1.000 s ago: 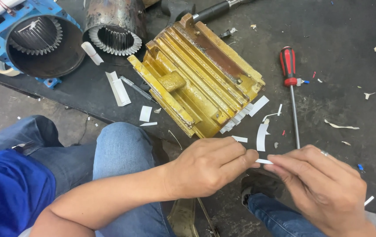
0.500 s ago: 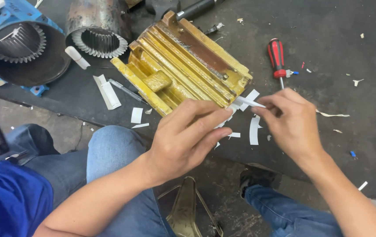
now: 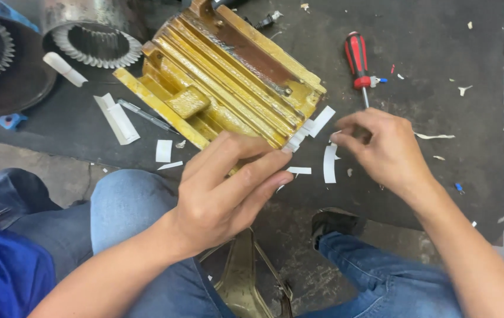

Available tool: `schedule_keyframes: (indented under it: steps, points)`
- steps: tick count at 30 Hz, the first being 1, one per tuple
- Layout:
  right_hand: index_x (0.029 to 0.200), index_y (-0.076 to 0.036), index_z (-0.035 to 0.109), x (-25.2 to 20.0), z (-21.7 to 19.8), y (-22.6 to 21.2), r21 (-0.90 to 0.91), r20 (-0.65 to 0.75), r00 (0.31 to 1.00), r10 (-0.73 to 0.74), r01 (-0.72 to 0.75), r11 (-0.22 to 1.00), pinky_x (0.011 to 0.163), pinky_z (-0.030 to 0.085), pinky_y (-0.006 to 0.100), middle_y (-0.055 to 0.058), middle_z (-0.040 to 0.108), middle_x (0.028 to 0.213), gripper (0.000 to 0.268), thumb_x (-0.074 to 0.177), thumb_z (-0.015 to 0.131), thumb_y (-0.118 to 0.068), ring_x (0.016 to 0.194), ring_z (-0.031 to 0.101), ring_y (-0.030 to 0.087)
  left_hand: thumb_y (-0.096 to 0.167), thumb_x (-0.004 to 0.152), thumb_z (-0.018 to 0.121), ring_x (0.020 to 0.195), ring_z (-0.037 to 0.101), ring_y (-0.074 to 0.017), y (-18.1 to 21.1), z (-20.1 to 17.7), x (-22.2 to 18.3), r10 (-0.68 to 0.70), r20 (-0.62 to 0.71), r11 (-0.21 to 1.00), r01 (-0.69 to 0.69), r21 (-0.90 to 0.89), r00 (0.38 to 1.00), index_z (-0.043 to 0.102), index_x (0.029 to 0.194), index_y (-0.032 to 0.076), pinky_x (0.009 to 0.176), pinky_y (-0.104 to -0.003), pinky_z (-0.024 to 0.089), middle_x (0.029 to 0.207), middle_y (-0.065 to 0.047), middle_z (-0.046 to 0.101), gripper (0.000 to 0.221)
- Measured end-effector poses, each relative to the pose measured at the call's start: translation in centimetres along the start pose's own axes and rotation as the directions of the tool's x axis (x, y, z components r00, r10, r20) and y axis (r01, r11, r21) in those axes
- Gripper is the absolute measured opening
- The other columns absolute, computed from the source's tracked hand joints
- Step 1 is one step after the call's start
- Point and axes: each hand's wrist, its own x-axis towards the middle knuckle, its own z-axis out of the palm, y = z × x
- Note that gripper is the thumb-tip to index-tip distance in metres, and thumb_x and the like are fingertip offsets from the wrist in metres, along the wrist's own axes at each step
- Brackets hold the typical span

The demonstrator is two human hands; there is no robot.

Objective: Folding thin white insulation strips lengthwise and preparing them for insertion into a motor stator.

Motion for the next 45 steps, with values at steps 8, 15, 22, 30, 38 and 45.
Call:
schedule_keyframes:
  steps: [8, 15, 22, 30, 38, 45]
  points:
    - [0.106, -0.016, 0.08, -1.0, 1.9, 2.7, -0.186, 0.215, 0.976, -0.014, 0.055, 0.981, 0.082, 0.055, 0.055, 0.003, 0.067, 0.11, 0.018, 0.096, 0.079, -0.03, 0.101, 0.071, 0.036, 0.005, 0.11, 0.07, 0.082, 0.069, -0.0323, 0.9, 1.5, -0.6, 0.231, 0.034, 0.973, -0.232, 0.016, 0.972, 0.07, 0.118, -0.009, 0.072, -0.041, 0.062, 0.099, -0.019, 0.07, 0.016]
    - [0.099, -0.012, 0.076, -4.1, -5.0, -3.1, 0.157, 0.184, 0.982, 0.046, -0.076, 0.985, 0.077, 0.052, 0.029, -0.002, 0.079, 0.087, 0.007, 0.099, 0.079, -0.019, 0.079, 0.068, 0.011, 0.005, 0.11, 0.078, 0.094, 0.071, -0.0288, 1.3, 2.0, -1.8, 0.151, 0.021, 0.975, -0.152, 0.162, 0.988, 0.068, 0.133, -0.001, 0.082, -0.039, 0.063, 0.113, -0.016, 0.073, 0.026]
    - [0.102, -0.005, 0.08, -7.8, -5.9, -9.6, 0.339, -0.062, 0.963, -0.261, 0.266, 0.902, 0.072, 0.056, 0.025, 0.005, 0.076, 0.089, 0.016, 0.089, 0.084, -0.014, 0.074, 0.068, 0.013, 0.008, 0.113, 0.069, 0.094, 0.073, -0.0319, 2.3, 3.6, -2.0, -0.058, 0.173, 0.978, 0.09, -0.186, 0.983, 0.059, 0.135, -0.006, 0.084, -0.04, 0.063, 0.113, -0.021, 0.067, 0.028]
    - [0.102, -0.011, 0.08, -8.6, -5.9, -9.1, 0.516, 0.014, 0.942, -0.335, 0.28, 0.81, 0.077, 0.057, 0.026, 0.002, 0.078, 0.092, 0.031, 0.079, 0.086, -0.031, 0.079, 0.072, 0.012, 0.016, 0.116, 0.054, 0.093, 0.074, -0.0247, 2.2, 3.2, -1.6, -0.186, 0.182, 0.931, 0.233, -0.282, 0.965, 0.065, 0.126, 0.002, 0.081, -0.033, 0.06, 0.113, -0.013, 0.068, 0.02]
    - [0.111, -0.006, 0.079, -8.6, -4.5, -7.8, 0.624, 0.116, 0.972, -0.203, 0.088, 0.776, 0.088, 0.059, 0.03, 0.007, 0.08, 0.11, 0.025, 0.095, 0.071, -0.025, 0.1, 0.076, 0.017, 0.021, 0.117, 0.058, 0.092, 0.068, -0.0249, 1.8, 3.3, -2.2, -0.145, 0.129, 0.914, 0.182, -0.362, 0.981, 0.071, 0.125, 0.009, 0.084, -0.037, 0.055, 0.11, -0.009, 0.071, 0.02]
    - [0.107, -0.004, 0.086, -9.5, -4.1, -7.1, 0.651, 0.215, 0.976, -0.01, -0.136, 0.747, 0.07, 0.071, 0.029, 0.008, 0.09, 0.088, 0.03, 0.083, 0.084, -0.021, 0.07, 0.09, 0.017, 0.025, 0.12, 0.054, 0.096, 0.065, -0.0241, 1.5, 3.2, -2.7, -0.087, 0.109, 0.951, 0.115, -0.287, 0.99, 0.072, 0.127, 0.013, 0.088, -0.037, 0.056, 0.111, -0.008, 0.064, 0.023]
